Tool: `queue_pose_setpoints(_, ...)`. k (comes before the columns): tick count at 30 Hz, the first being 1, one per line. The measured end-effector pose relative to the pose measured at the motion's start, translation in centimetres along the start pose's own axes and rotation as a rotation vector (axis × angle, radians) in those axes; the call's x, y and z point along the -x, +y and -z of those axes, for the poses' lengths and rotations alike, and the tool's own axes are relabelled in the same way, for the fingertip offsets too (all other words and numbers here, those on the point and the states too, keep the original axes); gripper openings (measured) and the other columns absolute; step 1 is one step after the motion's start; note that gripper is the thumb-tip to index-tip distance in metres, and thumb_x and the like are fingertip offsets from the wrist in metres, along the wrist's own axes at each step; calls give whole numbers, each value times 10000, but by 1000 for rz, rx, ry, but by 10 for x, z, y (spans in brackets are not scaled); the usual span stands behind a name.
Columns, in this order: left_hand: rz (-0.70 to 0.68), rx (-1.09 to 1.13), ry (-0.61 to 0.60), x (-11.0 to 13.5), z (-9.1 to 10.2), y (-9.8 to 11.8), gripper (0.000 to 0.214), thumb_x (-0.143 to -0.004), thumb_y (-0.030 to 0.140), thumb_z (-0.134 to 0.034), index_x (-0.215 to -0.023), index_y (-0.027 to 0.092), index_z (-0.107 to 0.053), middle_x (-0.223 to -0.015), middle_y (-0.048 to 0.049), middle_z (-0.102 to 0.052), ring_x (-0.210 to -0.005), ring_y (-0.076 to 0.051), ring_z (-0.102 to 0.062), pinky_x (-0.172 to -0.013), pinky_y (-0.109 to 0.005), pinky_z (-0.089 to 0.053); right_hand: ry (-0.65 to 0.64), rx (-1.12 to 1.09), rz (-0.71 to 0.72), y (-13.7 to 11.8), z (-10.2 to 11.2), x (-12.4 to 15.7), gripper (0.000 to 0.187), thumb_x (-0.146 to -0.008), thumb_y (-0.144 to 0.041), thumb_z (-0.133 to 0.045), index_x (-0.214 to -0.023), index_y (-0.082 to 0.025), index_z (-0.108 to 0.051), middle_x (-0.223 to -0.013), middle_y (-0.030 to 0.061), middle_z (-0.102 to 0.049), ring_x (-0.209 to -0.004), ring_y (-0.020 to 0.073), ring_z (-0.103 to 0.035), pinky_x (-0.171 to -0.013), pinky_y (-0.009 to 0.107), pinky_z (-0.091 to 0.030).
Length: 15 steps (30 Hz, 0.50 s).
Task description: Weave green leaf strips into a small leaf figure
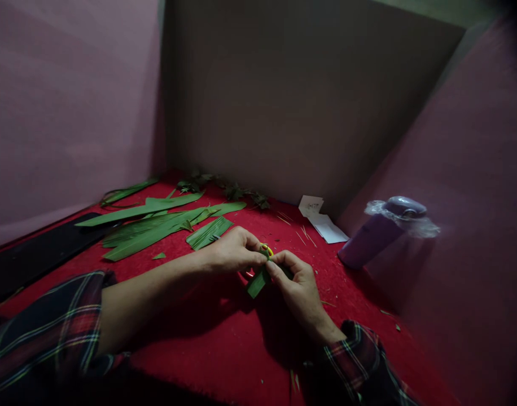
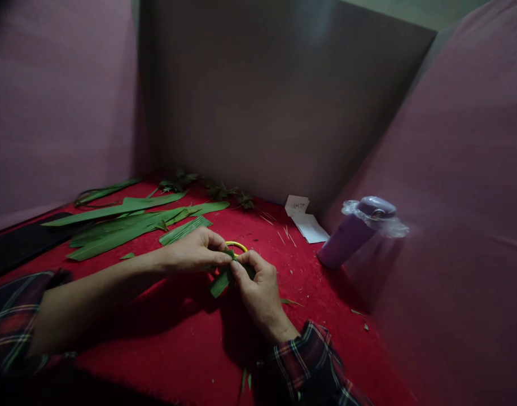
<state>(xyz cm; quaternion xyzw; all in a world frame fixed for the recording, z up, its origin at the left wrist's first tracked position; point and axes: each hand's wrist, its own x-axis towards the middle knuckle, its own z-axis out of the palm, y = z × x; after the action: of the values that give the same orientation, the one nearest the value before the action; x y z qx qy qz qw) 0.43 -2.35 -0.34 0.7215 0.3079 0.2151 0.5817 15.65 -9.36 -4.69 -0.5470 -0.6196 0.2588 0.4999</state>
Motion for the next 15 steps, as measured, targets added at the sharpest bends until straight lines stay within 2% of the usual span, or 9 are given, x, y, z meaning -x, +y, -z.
queue_pose_setpoints(15, 16, 88, 12, -4, 0, -1, 158, -635, 241, -652, -566, 107, -604, -445, 39, -510, -415, -62, -448, -437, -186, -336, 36, -201, -87, 1, -1, 1, 175, -756, -321, -617, -711, -154, -590, -591, -35, -506, -535, 87, -409, -490, 201, -323)
